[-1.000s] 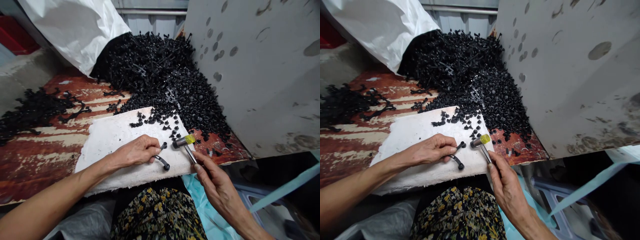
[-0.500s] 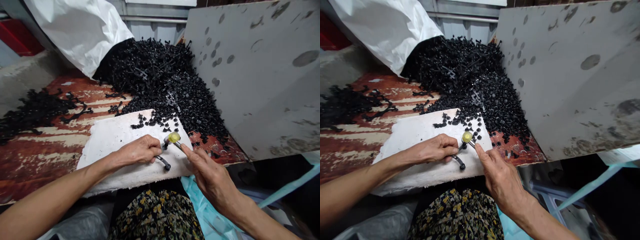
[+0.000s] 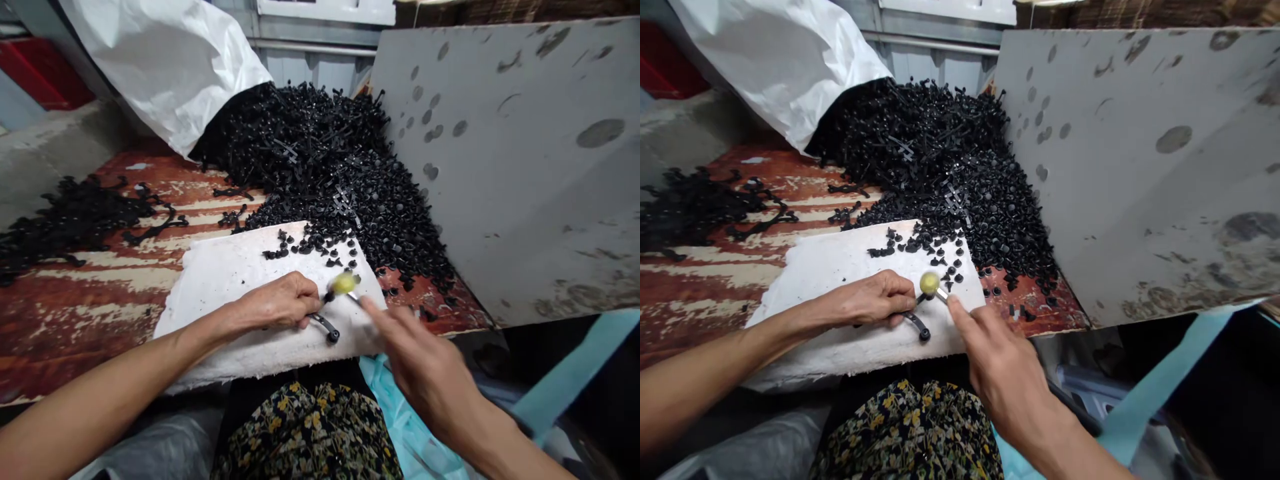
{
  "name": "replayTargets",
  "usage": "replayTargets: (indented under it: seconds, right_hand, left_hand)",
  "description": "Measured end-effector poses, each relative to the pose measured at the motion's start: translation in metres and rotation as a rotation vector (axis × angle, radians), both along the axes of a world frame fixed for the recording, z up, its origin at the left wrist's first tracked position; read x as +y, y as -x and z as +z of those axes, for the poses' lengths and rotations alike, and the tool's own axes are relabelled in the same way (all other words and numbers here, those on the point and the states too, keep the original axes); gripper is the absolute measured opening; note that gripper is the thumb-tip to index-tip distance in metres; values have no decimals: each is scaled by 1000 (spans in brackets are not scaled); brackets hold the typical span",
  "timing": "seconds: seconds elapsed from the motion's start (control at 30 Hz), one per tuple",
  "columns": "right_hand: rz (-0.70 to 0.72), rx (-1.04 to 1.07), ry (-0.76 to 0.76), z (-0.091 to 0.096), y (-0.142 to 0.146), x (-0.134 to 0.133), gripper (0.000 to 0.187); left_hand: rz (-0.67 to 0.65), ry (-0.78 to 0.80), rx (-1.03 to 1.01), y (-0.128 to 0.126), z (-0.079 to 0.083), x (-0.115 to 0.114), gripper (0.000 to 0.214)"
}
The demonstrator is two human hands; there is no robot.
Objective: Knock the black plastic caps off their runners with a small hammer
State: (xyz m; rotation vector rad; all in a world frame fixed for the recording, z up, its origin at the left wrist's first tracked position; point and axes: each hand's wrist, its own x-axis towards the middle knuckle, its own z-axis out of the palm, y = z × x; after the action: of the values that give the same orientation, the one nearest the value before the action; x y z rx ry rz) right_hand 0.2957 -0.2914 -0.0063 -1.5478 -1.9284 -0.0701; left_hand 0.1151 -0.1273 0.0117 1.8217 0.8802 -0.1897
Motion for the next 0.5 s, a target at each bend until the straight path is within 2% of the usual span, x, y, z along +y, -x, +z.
replayTargets:
  seconds: [0.07, 0.17, 0.27, 0.3, 0.37, 0.43, 0.5]
  right_hand:
    - [13, -24, 55, -3, 0, 0, 61]
    - [-30, 86, -4, -7, -1, 0, 65]
    - [39, 33, 72, -9, -3, 2, 55]
    - [47, 51, 102, -10, -4, 3, 52]
    - [13, 199, 44, -14, -4, 5, 47]
    - [-135, 393, 47, -21, -4, 8, 42]
    - [-193, 555, 125, -30, -5, 11, 38]
  left_hand:
    - [0, -11, 2, 0, 0, 1, 26]
    - [-21, -40, -19, -2, 0, -1, 26]
    - [-21, -37, -21, -3, 0, -6, 25]
    - [-30, -34, -28, -1, 0, -8, 24]
    - [-28, -67, -84, 7, 0, -7, 22]
    - [51, -172, -148, 26, 5, 4, 19]
    - [219, -342, -134, 56, 18, 26, 19]
